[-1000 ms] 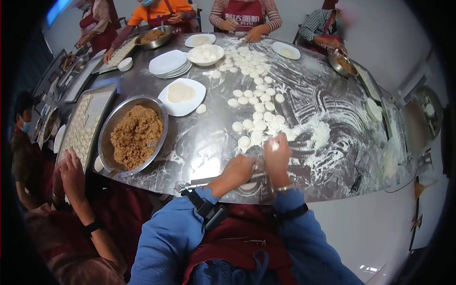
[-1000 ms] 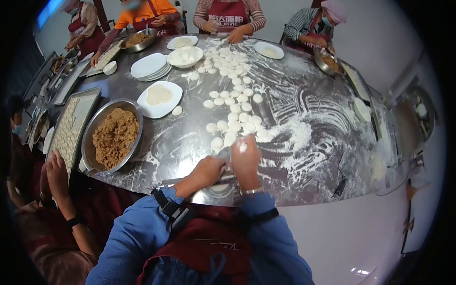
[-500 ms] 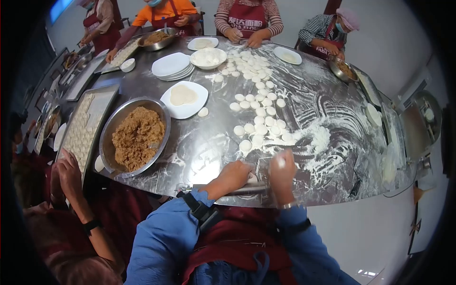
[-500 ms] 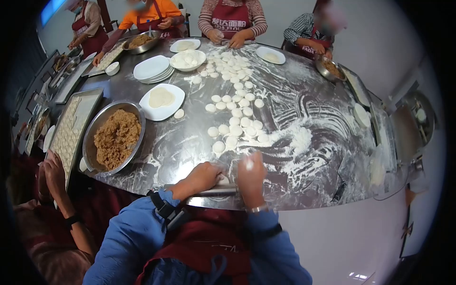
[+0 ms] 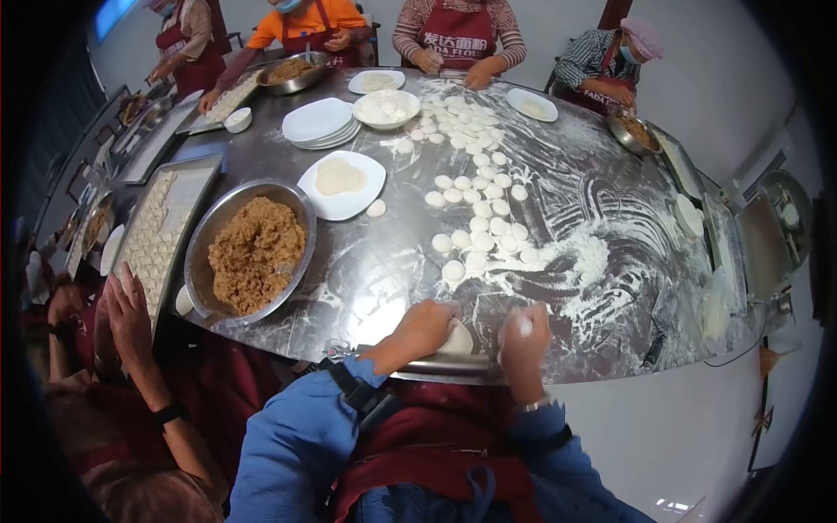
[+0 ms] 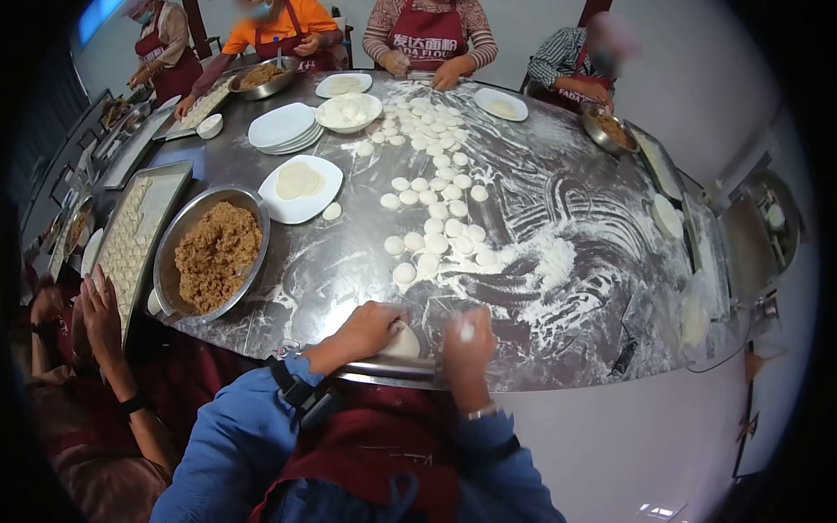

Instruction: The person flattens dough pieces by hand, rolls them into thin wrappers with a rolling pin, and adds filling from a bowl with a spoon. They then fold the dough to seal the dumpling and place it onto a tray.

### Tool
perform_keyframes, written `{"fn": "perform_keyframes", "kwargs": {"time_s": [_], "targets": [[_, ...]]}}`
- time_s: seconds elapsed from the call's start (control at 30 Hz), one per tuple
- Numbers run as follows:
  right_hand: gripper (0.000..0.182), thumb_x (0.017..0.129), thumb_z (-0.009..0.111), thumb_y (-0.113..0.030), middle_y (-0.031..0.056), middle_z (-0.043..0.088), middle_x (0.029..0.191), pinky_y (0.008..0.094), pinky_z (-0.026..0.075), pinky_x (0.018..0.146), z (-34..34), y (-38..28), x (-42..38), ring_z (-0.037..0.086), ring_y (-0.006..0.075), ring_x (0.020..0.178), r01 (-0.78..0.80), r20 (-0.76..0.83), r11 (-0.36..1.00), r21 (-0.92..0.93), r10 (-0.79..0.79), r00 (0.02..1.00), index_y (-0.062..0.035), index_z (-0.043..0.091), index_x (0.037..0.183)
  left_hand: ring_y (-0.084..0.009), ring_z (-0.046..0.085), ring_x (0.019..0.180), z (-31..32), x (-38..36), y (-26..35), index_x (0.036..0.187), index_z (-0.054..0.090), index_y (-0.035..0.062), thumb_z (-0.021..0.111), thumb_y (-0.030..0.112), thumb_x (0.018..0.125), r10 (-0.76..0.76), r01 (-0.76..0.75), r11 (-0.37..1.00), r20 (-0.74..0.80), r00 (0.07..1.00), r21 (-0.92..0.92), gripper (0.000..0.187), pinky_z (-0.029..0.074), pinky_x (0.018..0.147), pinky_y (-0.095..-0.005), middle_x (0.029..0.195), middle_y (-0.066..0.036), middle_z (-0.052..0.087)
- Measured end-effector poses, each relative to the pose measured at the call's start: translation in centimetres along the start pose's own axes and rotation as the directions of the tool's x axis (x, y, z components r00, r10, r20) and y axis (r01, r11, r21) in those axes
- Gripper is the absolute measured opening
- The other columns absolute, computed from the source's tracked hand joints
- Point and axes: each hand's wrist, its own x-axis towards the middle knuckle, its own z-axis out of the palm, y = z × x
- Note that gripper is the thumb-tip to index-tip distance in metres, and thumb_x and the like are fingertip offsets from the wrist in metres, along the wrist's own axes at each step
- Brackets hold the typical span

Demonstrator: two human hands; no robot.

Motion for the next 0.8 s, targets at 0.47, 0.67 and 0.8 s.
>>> {"fn": "perform_keyframes", "kwargs": {"time_s": [0.47,0.67,0.8], "targets": [[0.014,0.080,0.058,-0.007,0.0111,0.048,0.062,0.0353,0.042,0.052,-0.7,0.5,-1.5,0.053,0.0236,0.054,0.008,-0.051,0.999,0.031,-0.007,0.999,-0.0045,0.045,0.076,-0.0363,0.061,0.079,-0.3,0.0,0.8,0.089,0.059,0.0065,0.052,0.008,0.078,0.025,-0.025,1.000,-0.016,1.000,0.000,0.013,0.048,0.070,-0.0431,0.084,-0.017,0.063],[0.016,0.080,0.059,-0.012,0.0177,0.052,0.064,0.0423,0.043,0.055,2.6,-2.6,4.1,0.055,0.0381,0.060,0.158,-0.052,0.986,-0.061,-0.161,0.986,-0.0023,0.046,0.079,-0.0368,0.061,0.077,0.8,0.7,1.8,0.089,0.060,0.0076,0.051,0.007,0.078,-0.068,0.060,0.993,-0.076,0.995,-0.100,0.014,0.048,0.070,-0.0421,0.078,-0.017,0.063],[0.016,0.080,0.059,-0.011,0.0166,0.052,0.062,0.0419,0.044,0.056,0.9,-3.0,2.2,0.056,0.0341,0.058,0.095,-0.029,0.993,-0.071,-0.097,0.995,-0.0027,0.046,0.078,-0.0352,0.061,0.078,1.4,0.8,0.9,0.086,0.060,0.0071,0.054,0.010,0.079,0.079,-0.079,0.997,-0.010,0.997,0.003,0.009,0.048,0.069,-0.0417,0.079,-0.016,0.063]]}}
